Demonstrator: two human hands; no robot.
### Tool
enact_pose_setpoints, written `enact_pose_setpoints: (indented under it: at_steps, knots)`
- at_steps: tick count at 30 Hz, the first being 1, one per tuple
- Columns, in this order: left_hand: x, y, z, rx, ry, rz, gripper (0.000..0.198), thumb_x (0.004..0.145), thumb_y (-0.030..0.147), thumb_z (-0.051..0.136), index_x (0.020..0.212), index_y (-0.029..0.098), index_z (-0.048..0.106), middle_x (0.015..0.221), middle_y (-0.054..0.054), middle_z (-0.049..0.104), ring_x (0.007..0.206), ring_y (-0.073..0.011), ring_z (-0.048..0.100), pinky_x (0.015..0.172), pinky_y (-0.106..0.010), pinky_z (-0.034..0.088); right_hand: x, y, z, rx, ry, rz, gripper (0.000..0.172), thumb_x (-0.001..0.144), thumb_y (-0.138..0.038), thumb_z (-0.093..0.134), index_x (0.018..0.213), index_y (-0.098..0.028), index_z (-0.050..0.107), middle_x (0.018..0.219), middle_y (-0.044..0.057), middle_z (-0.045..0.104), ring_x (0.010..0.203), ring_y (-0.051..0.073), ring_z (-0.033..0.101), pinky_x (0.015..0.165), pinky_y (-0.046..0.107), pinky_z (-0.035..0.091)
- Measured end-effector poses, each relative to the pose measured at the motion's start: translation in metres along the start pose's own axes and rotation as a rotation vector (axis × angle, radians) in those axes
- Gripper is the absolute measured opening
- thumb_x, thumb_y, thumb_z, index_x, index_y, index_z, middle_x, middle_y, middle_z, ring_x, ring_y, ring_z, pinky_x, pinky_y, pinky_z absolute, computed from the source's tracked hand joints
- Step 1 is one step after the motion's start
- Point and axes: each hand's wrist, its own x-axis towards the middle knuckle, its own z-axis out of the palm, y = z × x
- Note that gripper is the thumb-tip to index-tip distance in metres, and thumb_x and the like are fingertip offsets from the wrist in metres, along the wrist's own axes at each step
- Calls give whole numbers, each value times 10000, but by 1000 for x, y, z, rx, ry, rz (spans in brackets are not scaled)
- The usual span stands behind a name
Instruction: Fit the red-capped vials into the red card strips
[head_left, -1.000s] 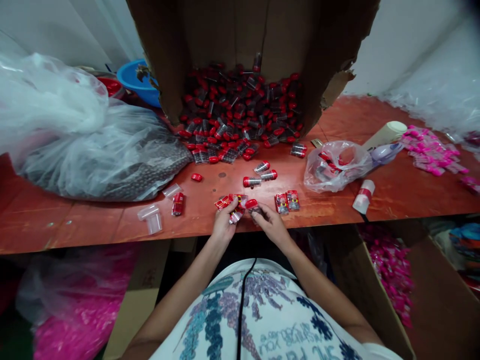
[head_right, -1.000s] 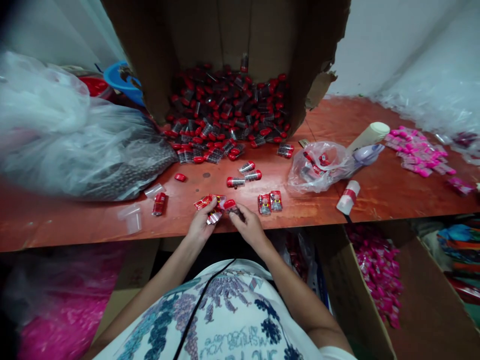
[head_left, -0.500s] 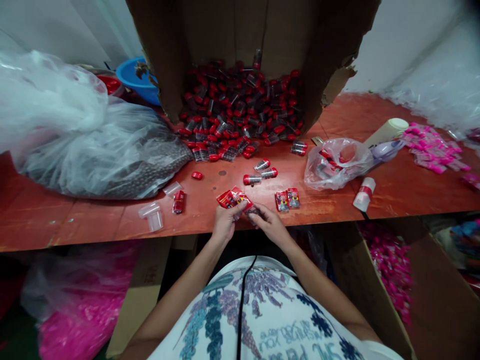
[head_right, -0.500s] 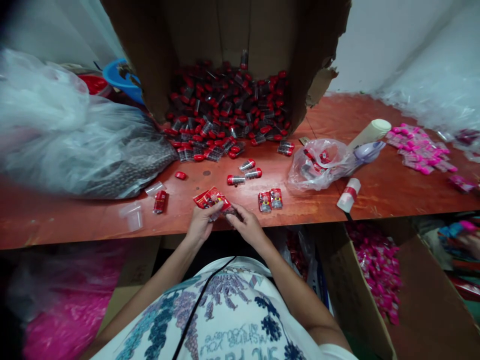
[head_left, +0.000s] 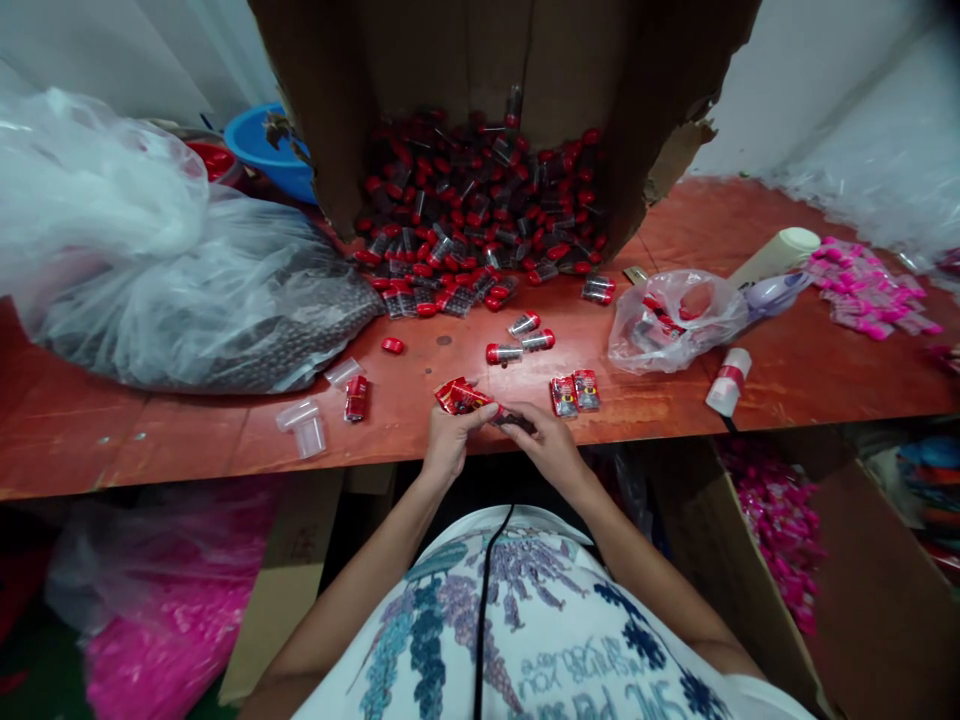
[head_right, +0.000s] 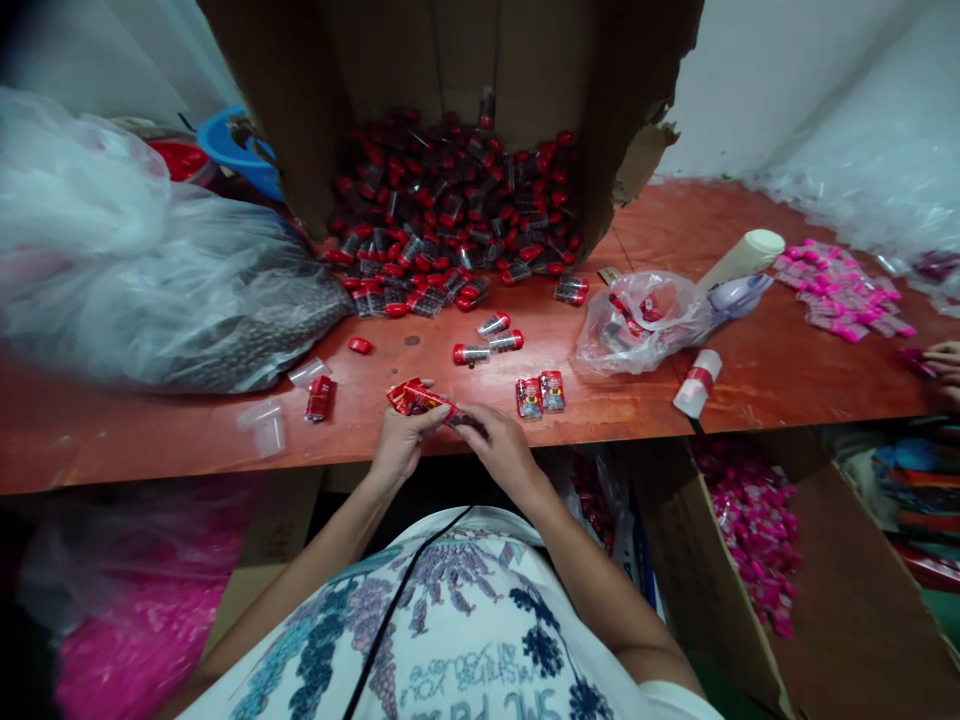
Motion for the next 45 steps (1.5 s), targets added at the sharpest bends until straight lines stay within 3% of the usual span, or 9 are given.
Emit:
enact_pose_setpoints:
  at_steps: [3,10,14,18,24,31,36,39,45]
  knots:
    - [-1,-1,0,14,39,12,537,473,161,846,974,162,653,681,7,683,608,-132,638,656,-233,490,-1,-5,1,-47,43,-20,298,827,-268,588,1120,-266,638,1108,39,674,1024,205,612,922,367,467]
    - [-3,5,-1,17,-115,-16,613,489,163,836,1067,170,633,811,-37,716,700,-180,669,695,-282,503,-2,-5,9,338,47,164,324,803,-329,616,1110,-228,592,948,25,696,860,169,657,779,302,531]
    - [-4,-3,2,0,-40,-10,347,487,163,833,800,137,684,735,-22,703,663,-154,647,700,-263,494,-4,-5,12,206,164,88,292,810,-333,613,1080,-224,606,1000,43,680,907,183,636,818,315,510]
    - [-3,-5,1,3,-12,-15,320,461,145,838,740,145,680,701,-6,695,648,-148,638,701,-267,495,-6,-5,13,106,206,44,262,807,-328,621,1048,-228,626,984,42,676,899,184,625,836,322,496]
    - [-2,6,-5,72,-150,-48,288,479,151,836,736,129,706,723,-51,715,662,-184,654,700,-290,511,-6,-3,13,386,95,217,289,787,-361,638,1034,-219,586,826,7,682,680,143,630,574,241,505]
    - [-2,-2,-6,115,-120,-16,247,522,185,822,735,131,709,721,-41,711,639,-173,650,663,-276,522,-6,0,12,9,133,-12,271,842,-328,580,1098,-247,608,1037,45,671,961,195,625,867,334,488]
    - [0,0,-6,185,-119,-31,264,513,200,829,736,122,711,716,-54,716,636,-186,653,661,-290,526,-6,5,13,188,84,76,366,850,-339,568,1202,-246,540,949,29,680,856,173,651,755,291,526]
    - [-1,-1,-4,142,-138,-71,309,509,202,832,781,111,717,777,-82,729,690,-208,671,700,-311,530,-4,8,14,257,66,86,397,862,-330,547,1251,-254,524,1007,23,672,913,163,636,811,288,511]
    - [-6,-8,0,5,-72,-82,297,555,200,811,825,133,706,797,-47,731,697,-176,671,710,-302,532,-4,13,19,289,161,60,320,846,-340,567,1152,-248,582,1017,19,666,908,159,629,807,278,509]
